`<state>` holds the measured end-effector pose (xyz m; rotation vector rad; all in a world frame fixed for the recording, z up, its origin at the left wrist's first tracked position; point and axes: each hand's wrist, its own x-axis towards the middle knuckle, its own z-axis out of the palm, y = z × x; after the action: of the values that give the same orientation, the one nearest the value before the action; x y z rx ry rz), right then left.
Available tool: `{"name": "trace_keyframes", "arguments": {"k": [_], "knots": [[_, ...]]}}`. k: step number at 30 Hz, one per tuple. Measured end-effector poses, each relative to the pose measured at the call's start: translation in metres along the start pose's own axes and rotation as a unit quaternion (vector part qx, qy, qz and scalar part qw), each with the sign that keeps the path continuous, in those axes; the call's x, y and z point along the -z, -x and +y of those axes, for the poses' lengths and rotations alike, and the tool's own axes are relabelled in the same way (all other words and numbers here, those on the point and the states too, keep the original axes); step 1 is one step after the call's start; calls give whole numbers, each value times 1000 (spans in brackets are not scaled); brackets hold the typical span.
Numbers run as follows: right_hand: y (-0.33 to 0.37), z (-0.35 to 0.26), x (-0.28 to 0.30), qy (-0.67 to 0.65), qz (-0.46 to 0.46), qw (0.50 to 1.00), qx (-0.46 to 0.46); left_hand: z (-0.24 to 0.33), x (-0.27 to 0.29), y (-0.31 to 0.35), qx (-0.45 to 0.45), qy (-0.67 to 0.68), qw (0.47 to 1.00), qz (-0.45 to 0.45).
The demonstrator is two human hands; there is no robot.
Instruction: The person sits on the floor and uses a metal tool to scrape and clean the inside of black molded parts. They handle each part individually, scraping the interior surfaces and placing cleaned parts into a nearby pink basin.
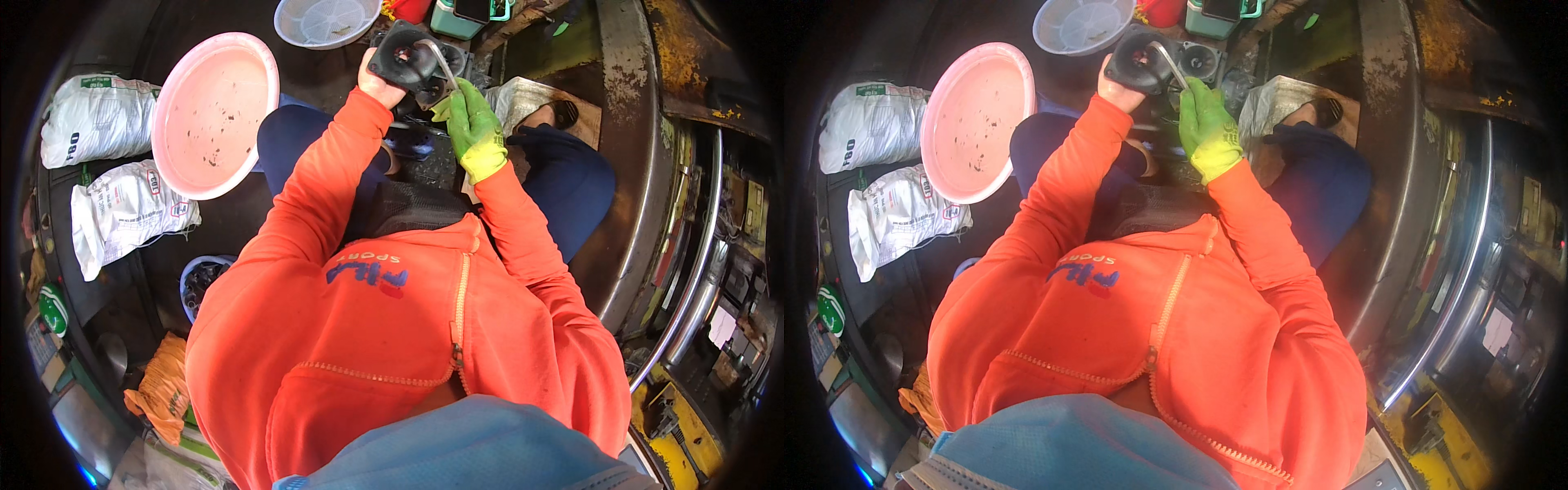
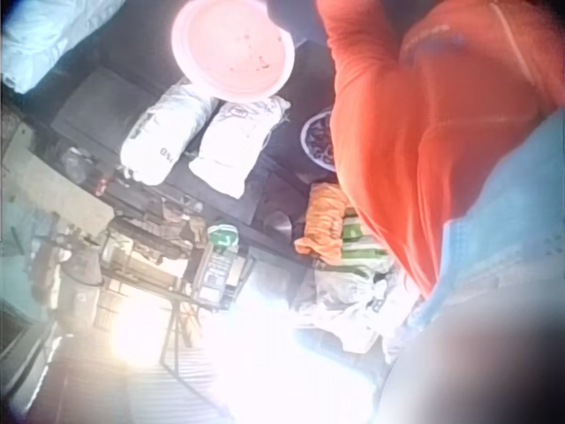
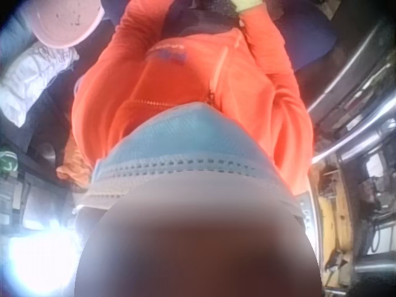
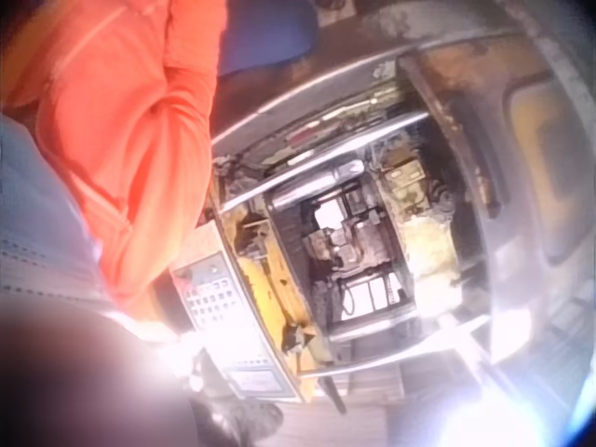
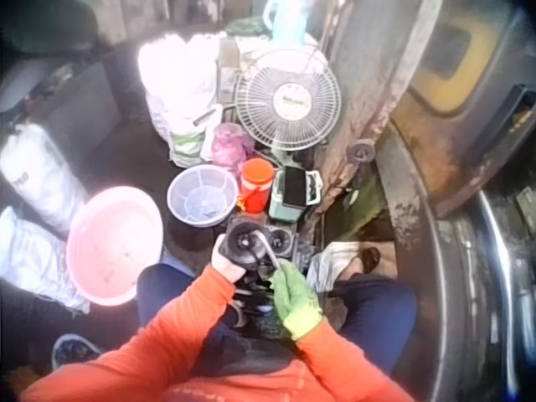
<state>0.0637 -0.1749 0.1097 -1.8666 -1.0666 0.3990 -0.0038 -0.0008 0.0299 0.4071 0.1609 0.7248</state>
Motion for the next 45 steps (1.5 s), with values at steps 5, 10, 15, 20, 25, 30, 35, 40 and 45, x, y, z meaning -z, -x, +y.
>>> {"name": "trace_keyframes", "arguments": {"k": [5, 10, 15, 20, 25, 30, 35, 40, 45], "knots": [[7, -3, 1, -99, 74, 989, 84, -8, 21, -10, -19, 25, 999, -18], [1, -4, -7, 154, -55, 986, 39, -12, 16, -3, 12, 34, 994, -106], [4, -6, -7, -83, 76, 989, 98, -1, 8, 4, -28, 21, 999, 9], [1, -4, -5, 118, -51, 990, 58, -6, 12, -7, 6, 82, 995, -60], [5, -9, -5, -72, 48, 993, 80, -7, 9, -2, -48, -12, 999, -18], [4, -9, -9, 61, -86, 994, -12, -6, -1, 3, 30, 226, 969, -98], [6, -6, -13, -42, -12, 998, 44, -4, -8, 2, -2, 132, 990, -43], [7, -9, -11, -42, -78, 996, -29, -2, -16, 7, -48, 36, 998, -27], [10, -15, -6, -70, -76, 994, -39, 8, -22, 11, -101, -261, 960, -19]]}}
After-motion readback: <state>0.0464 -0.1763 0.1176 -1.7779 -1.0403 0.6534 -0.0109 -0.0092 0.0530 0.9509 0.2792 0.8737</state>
